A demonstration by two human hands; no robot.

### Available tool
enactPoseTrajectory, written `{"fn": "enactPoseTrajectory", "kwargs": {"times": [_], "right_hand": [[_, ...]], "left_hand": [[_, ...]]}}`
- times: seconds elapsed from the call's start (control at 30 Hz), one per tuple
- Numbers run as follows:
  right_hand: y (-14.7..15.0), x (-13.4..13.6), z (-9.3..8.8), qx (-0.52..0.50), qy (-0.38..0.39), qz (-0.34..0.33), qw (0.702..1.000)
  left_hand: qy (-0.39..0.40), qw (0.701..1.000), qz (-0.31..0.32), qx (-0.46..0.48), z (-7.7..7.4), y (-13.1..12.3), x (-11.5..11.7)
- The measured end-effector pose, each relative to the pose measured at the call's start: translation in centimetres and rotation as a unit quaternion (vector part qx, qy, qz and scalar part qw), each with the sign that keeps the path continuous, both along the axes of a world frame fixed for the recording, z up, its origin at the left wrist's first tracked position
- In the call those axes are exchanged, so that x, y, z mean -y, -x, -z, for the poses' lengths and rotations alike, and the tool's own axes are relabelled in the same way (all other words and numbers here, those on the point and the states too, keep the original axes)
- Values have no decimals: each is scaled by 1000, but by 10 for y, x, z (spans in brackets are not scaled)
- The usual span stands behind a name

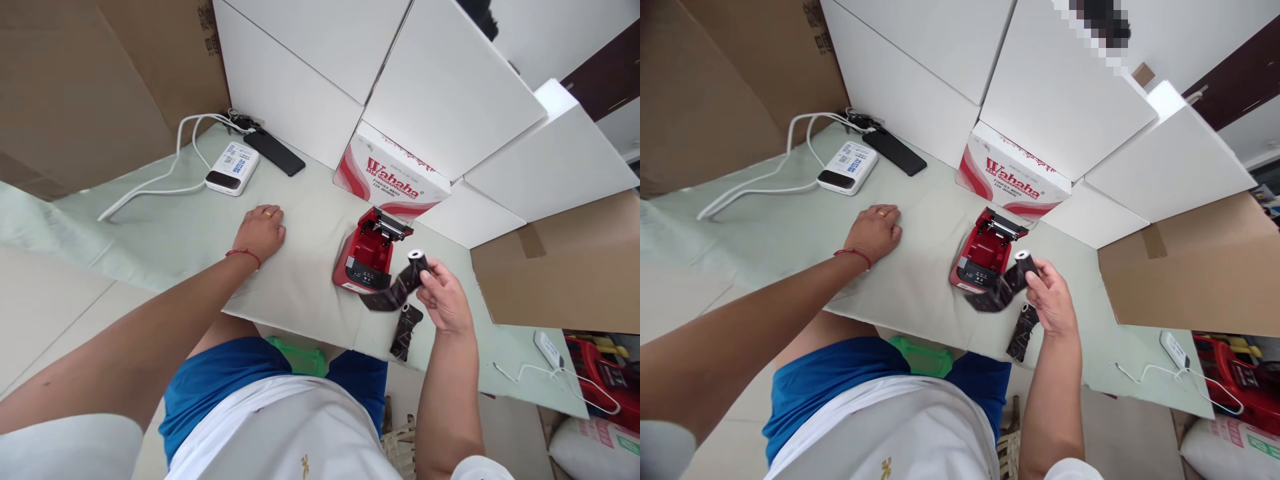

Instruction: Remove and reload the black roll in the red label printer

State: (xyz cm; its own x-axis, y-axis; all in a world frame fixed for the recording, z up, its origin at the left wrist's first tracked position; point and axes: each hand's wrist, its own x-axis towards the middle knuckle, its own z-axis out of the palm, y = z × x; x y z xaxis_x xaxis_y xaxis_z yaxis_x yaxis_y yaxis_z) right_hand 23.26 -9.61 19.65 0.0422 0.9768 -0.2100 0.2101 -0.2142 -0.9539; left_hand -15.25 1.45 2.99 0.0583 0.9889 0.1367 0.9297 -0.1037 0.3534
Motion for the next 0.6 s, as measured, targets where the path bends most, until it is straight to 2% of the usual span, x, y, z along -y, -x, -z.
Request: {"fn": "enactPoseTrajectory", "kwargs": {"times": [0.1, 0.23, 0.33, 0.4, 0.5, 0.6], "right_hand": [[-29, 17, 12, 19, 55, 17, 998], [-38, 27, 59, 98, 104, 11, 990], [-39, 31, 89, 160, 93, 18, 983], [-45, 34, 97, 211, 64, 31, 975], [-65, 38, 96, 308, 27, 56, 949], [-85, 41, 96, 406, 40, 26, 913]], "left_hand": [[0, 1000, -1, -6, 1, 0, 0], [-7, 1000, 0, -10, 2, 1, -1], [-12, 1000, -1, -19, 4, 1, -1], [-13, 999, -1, -29, 4, 1, -1], [-12, 999, -1, -38, 5, 2, -2], [-10, 999, -2, -33, 6, 2, -3]]}}
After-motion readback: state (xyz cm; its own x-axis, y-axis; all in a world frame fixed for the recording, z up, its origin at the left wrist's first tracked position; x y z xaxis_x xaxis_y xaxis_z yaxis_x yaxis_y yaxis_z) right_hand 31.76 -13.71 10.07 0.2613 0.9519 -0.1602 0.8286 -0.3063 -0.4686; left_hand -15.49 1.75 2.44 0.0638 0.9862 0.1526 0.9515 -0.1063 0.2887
